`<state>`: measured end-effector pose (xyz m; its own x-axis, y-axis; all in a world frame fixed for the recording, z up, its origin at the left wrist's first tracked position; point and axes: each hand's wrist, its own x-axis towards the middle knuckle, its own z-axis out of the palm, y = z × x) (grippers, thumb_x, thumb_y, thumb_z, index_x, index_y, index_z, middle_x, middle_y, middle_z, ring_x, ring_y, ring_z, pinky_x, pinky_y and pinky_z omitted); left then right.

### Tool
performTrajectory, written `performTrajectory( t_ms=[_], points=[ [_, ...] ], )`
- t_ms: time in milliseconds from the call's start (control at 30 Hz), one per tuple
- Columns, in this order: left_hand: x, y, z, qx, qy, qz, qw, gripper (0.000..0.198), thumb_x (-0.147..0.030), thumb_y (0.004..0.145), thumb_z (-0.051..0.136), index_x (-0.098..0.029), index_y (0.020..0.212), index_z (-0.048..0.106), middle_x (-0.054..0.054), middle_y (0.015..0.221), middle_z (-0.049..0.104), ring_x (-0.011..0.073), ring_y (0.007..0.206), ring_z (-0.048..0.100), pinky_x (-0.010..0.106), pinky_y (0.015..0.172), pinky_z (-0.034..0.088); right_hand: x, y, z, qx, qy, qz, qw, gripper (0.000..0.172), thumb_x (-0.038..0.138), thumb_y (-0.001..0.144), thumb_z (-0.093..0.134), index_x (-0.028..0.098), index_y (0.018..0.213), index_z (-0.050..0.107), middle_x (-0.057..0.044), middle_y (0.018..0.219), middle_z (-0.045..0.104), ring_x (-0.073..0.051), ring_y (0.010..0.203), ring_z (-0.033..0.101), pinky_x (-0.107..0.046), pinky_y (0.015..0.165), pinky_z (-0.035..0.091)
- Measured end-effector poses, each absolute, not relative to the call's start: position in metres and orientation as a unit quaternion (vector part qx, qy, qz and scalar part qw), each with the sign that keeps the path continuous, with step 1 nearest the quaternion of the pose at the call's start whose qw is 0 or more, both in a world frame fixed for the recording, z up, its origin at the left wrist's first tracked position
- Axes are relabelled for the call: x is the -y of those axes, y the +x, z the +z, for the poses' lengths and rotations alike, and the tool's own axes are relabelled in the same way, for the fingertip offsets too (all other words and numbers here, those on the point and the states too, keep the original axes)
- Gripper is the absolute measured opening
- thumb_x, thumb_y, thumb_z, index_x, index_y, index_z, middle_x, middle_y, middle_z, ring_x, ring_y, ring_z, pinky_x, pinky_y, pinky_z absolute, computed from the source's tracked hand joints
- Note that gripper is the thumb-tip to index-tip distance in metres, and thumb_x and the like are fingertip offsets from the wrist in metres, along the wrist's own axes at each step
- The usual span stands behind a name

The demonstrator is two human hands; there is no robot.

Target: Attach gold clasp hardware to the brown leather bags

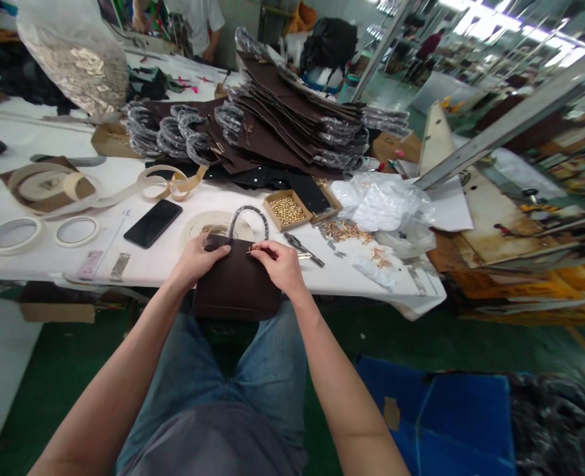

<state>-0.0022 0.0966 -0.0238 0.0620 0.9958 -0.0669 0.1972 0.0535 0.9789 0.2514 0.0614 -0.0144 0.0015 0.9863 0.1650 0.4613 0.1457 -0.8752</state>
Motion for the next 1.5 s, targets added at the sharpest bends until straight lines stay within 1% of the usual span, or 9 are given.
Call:
performTrajectory(
  t_ms=[67,200,367,500,667,833,1033,1300,1500],
  points=[
    [-0.097,-0.002,-0.024,-0.542,0.551,0.415,0.48,0.024,-0.036,0.088,0.089,-0.017,0.1,0.078,0.007,0.091,0.079,0.0292,0.092,0.075,0.046,0.093,0.062,-0.062,0.251,-0.016,0.635,-0.568,0.316,0.417,0.029,0.049,0.102,0.083,0.024,0.115,0.091,-0.007,0.114,0.09,-0.028,0.098,0.083,-0.041,0.091,0.066],
    [-0.099,-0.003,-0.027,-0.542,0.557,0.406,0.481,0.024,-0.036,0.088,0.087,-0.016,0.098,0.079,0.008,0.092,0.081,0.0282,0.087,0.076,0.042,0.085,0.061,-0.062,0.252,-0.019,0.644,-0.56,0.315,0.416,0.024,0.043,0.104,0.084,0.024,0.117,0.091,-0.006,0.114,0.09,-0.028,0.098,0.084,-0.041,0.091,0.065],
    [-0.101,-0.003,-0.028,-0.532,0.556,0.39,0.505,0.024,-0.04,0.087,0.087,-0.02,0.099,0.082,0.01,0.101,0.086,0.0314,0.095,0.079,0.041,0.083,0.059,-0.062,0.248,-0.014,0.711,-0.507,0.257,0.415,0.014,0.029,0.108,0.079,0.03,0.115,0.091,-0.004,0.117,0.088,-0.027,0.11,0.082,-0.041,0.103,0.063],
    [-0.099,-0.003,-0.027,-0.541,0.568,0.393,0.48,0.024,-0.042,0.087,0.086,-0.02,0.096,0.081,0.008,0.096,0.085,0.0321,0.094,0.078,0.04,0.079,0.056,-0.06,0.244,-0.005,0.749,-0.49,0.225,0.385,0.015,0.026,0.11,0.076,0.03,0.114,0.09,-0.006,0.114,0.086,-0.028,0.109,0.081,-0.043,0.101,0.063],
    [-0.096,-0.002,-0.026,-0.547,0.596,0.402,0.43,0.022,-0.042,0.088,0.085,-0.021,0.092,0.079,0.006,0.091,0.082,0.0296,0.089,0.075,0.039,0.078,0.053,-0.061,0.242,0.0,0.776,-0.484,0.204,0.348,0.02,0.018,0.11,0.074,0.029,0.114,0.09,-0.006,0.113,0.085,-0.028,0.106,0.08,-0.041,0.098,0.062],
    [-0.092,-0.002,-0.027,-0.54,0.592,0.424,0.423,0.022,-0.042,0.089,0.084,-0.021,0.094,0.078,0.005,0.09,0.081,0.0272,0.088,0.073,0.037,0.077,0.051,-0.065,0.238,0.006,0.798,-0.487,0.184,0.304,0.021,0.011,0.108,0.074,0.025,0.11,0.089,-0.006,0.11,0.083,-0.025,0.101,0.078,-0.039,0.097,0.06],
    [-0.091,-0.003,-0.032,-0.528,0.58,0.432,0.445,0.026,-0.043,0.086,0.087,-0.02,0.094,0.078,0.006,0.09,0.08,0.027,0.087,0.073,0.036,0.075,0.051,-0.06,0.233,0.007,0.808,-0.494,0.159,0.279,0.022,0.009,0.11,0.069,0.023,0.11,0.086,-0.009,0.111,0.081,-0.026,0.102,0.077,-0.039,0.095,0.06],
    [-0.09,-0.005,-0.036,-0.523,0.586,0.432,0.444,0.025,-0.043,0.088,0.086,-0.021,0.094,0.077,0.005,0.089,0.078,0.0257,0.086,0.071,0.034,0.073,0.049,-0.071,0.248,0.006,0.835,-0.424,0.211,0.28,0.027,0.005,0.11,0.065,0.023,0.109,0.085,-0.006,0.11,0.078,-0.023,0.101,0.076,-0.036,0.093,0.059],
    [-0.089,-0.004,-0.036,-0.526,0.587,0.435,0.436,0.023,-0.041,0.089,0.086,-0.021,0.093,0.076,0.004,0.088,0.078,0.0247,0.085,0.069,0.035,0.074,0.048,-0.067,0.244,0.009,0.849,-0.434,0.172,0.247,0.017,0.011,0.111,0.07,0.022,0.107,0.082,-0.008,0.113,0.077,-0.024,0.103,0.074,-0.037,0.094,0.057]
  ],
)
